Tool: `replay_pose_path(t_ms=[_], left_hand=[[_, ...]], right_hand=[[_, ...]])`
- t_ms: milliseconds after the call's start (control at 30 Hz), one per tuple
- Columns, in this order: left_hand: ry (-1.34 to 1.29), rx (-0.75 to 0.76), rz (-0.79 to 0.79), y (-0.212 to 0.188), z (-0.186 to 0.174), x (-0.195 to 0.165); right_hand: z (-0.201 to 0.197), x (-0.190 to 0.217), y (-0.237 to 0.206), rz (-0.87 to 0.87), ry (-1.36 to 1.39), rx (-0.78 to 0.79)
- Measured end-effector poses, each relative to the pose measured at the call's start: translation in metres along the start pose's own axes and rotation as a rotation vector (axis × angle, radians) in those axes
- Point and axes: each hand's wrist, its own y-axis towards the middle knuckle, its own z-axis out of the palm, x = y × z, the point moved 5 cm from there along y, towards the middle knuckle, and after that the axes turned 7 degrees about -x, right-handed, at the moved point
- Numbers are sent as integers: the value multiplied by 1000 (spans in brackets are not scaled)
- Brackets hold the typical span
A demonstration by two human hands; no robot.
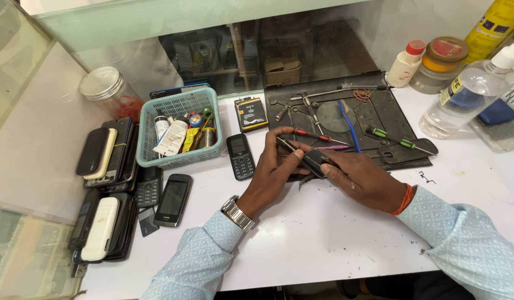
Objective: The person disassembles a beige mobile phone, removes the back cover and battery, and then reassembles it by inserting the battery and snapping the back cover back on. The person also handles a black phone and a battery pack during the process.
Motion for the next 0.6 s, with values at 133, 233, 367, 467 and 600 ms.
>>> replay_pose_path(t_ms=[133, 233, 367, 467, 600], left_hand=[[-8, -55, 7, 2, -3, 0], [-41, -147, -31, 3, -7, 2], [-91, -249, -33, 2, -14, 2], [-99, -288, -53, 4, -14, 4], [-128, -315, -60, 4, -14, 4]], right_hand=[[1, -1, 0, -28, -56, -52], [0, -1, -2, 4, -50, -141], [-6, 3, -2, -54, -165, -333], [-5, 0, -1, -40, -242, -328], [0, -4, -3, -44, -107, -324]])
